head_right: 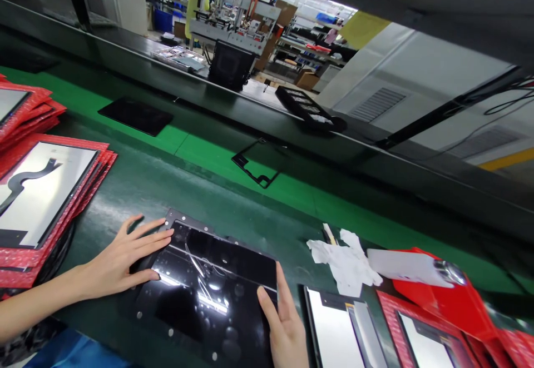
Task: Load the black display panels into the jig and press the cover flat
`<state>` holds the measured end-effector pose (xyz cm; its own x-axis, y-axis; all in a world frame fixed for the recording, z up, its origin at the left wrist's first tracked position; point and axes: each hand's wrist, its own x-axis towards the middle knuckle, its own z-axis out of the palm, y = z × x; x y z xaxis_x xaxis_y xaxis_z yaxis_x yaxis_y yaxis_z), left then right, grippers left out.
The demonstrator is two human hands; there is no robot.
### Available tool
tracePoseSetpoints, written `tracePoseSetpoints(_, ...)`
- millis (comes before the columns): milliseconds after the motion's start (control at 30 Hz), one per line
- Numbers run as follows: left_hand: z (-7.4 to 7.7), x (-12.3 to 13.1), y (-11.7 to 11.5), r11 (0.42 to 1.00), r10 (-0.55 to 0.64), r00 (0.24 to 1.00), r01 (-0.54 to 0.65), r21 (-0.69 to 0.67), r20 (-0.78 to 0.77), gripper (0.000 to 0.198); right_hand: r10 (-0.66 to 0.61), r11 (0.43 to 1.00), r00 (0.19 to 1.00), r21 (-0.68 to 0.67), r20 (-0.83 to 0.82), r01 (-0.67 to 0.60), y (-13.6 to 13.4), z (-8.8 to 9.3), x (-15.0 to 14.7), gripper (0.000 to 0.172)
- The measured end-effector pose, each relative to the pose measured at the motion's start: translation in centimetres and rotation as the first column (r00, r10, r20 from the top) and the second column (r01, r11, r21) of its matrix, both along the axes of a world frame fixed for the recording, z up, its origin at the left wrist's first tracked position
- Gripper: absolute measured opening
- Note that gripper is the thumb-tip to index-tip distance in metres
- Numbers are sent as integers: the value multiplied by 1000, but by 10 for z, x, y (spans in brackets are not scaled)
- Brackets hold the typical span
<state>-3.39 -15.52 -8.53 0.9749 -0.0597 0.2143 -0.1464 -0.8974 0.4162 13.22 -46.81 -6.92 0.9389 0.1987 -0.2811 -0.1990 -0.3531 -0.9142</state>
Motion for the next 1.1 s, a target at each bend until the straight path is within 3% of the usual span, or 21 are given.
tracePoseSetpoints(167, -3, -2, -2, 992, 113, 993, -114, -63, -23, 52, -10, 1000, 1000, -18, 26, 11, 5, 3, -2, 94)
tracePoseSetpoints(633, -1, 0, -6, 1000, 0, 997, 0, -8, -74, 54, -73, 993, 990, -79, 123, 83, 16, 13, -18, 90)
tracePoseSetpoints(867, -2, -2, -6, 1000, -24, 993, 24, -6, -119, 78, -46, 997, 986, -59, 161, 56, 13, 6, -18, 84)
tracePoseSetpoints(1100, 0, -3, -8, 999, -11, 986, 18, 44, -169, 78, -50, 996, 984, -63, 170, 61, 15, 5, -20, 85)
